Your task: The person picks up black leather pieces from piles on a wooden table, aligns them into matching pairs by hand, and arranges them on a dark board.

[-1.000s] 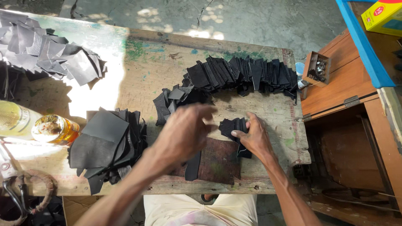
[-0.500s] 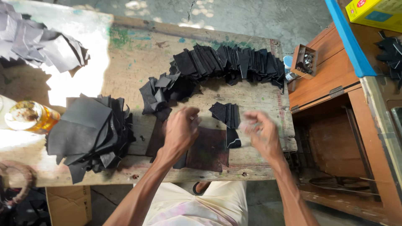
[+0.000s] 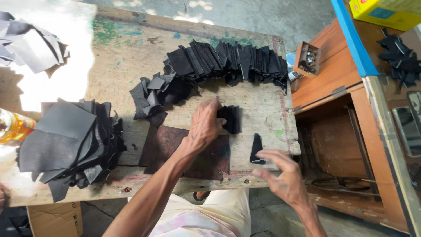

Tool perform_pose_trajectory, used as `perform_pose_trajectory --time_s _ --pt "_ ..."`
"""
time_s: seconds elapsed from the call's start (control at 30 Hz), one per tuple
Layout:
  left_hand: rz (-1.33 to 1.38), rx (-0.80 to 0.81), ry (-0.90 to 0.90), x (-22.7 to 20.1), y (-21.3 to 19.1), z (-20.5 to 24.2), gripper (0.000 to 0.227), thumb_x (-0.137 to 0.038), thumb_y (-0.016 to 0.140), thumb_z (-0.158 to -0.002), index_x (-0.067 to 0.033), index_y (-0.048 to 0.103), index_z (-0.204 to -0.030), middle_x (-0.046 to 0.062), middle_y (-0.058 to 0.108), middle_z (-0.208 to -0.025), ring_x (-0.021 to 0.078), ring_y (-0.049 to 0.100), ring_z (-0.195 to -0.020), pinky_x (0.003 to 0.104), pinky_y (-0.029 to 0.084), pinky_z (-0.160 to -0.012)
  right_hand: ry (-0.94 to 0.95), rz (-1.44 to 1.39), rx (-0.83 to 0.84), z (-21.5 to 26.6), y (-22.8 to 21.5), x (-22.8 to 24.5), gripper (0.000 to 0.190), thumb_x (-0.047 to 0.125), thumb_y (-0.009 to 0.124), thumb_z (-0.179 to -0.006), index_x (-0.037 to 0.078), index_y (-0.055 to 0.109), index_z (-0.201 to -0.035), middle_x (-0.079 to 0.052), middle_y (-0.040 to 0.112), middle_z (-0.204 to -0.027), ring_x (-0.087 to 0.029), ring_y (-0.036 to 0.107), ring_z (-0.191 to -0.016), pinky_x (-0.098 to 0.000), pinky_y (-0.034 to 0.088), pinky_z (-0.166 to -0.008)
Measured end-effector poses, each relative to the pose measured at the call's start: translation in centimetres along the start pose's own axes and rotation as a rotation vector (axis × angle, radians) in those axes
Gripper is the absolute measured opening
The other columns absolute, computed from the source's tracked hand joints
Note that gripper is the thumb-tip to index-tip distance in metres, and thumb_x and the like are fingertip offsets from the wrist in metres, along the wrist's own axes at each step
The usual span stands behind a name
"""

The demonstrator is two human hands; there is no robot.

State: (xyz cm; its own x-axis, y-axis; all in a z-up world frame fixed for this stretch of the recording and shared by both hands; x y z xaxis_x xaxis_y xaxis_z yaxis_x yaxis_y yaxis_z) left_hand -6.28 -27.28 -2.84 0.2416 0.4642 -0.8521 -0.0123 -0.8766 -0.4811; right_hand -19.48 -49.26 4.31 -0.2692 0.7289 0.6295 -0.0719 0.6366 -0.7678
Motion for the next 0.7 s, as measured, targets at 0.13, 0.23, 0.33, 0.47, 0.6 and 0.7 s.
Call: perform_pose_trajectory --time_s 0.13,0.23,0.33,0.47,0.6,0.7 --pt "0.309 0.136 -0.331 1.7 -1.3 0.1 0.025 -0.013 0.084 -0.079 0.0022 0.068 -0.090 0.012 0.070 -0.077 0.0211 0.066 -0.070 0.036 0.052 -0.065 0.140 -0.062 -0.241 -2.2 -1.0 0.6 0.025 0.009 0.074 -0.089 0.002 0.075 -0.113 -0.012 0.075 -0.112 -0.021 0.070 -0.096 -0.0334 0.057 -0.085" --pt "0.507 0.276 -0.472 2.0 -2.9 1.3 0.023 -0.015 0.081 -0.085 0.0043 0.069 -0.085 0.007 0.067 -0.069 0.0146 0.058 -0.059 0.031 0.047 -0.054 0.100 -0.190 -0.295 -3.5 0.0 1.5 0.022 0.007 0.070 -0.092 0.003 0.074 -0.113 -0.012 0.074 -0.112 -0.020 0.070 -0.094 -0.0311 0.058 -0.085" --pt "0.461 0.342 -0.543 1.9 -4.0 3.4 0.017 -0.013 0.080 -0.082 0.0030 0.074 -0.085 0.006 0.069 -0.067 0.0115 0.060 -0.057 0.027 0.050 -0.054 -0.055 -0.243 -0.349 -4.0 2.2 3.1 0.014 0.004 0.069 -0.096 0.004 0.073 -0.109 -0.010 0.074 -0.112 -0.019 0.071 -0.101 -0.0321 0.060 -0.093" --pt "0.342 0.429 -0.614 1.6 -2.0 4.9 0.015 -0.012 0.076 -0.084 0.0009 0.073 -0.092 0.008 0.069 -0.065 0.0130 0.064 -0.055 0.029 0.054 -0.055 0.024 -0.257 -0.223 -4.3 6.4 3.6 0.016 0.001 0.070 -0.090 0.004 0.073 -0.105 -0.008 0.074 -0.107 -0.017 0.072 -0.092 -0.0298 0.064 -0.082" --pt "0.491 0.457 -0.638 3.5 -0.5 5.2 0.012 -0.009 0.068 -0.090 0.0014 0.070 -0.095 0.011 0.070 -0.072 0.0179 0.069 -0.063 0.034 0.059 -0.062 0.181 -0.148 -0.144 -4.0 8.8 2.6 0.034 -0.004 0.079 -0.074 -0.001 0.067 -0.106 -0.011 0.074 -0.098 -0.020 0.070 -0.089 -0.0327 0.059 -0.080" --pt "1.059 0.413 -0.799 5.6 -1.1 5.8 0.009 -0.006 0.068 -0.090 0.0016 0.063 -0.088 0.005 0.070 -0.088 0.0166 0.074 -0.082 0.037 0.062 -0.085 0.210 -0.173 -0.146 -4.2 8.9 2.1 0.037 -0.006 0.080 -0.075 -0.001 0.065 -0.108 -0.012 0.074 -0.100 -0.019 0.071 -0.090 -0.0327 0.058 -0.081"
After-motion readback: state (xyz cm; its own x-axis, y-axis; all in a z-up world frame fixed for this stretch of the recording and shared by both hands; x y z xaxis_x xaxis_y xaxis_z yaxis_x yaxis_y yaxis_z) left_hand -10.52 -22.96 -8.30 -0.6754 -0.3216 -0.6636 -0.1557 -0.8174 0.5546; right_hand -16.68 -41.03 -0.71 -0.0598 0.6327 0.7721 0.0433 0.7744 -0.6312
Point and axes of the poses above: each hand's wrist, its own z-axis away from the middle knuckle, its own y-axis out of the palm, x = y × z, the point moved 5 cm from there along -z, towards the middle knuckle
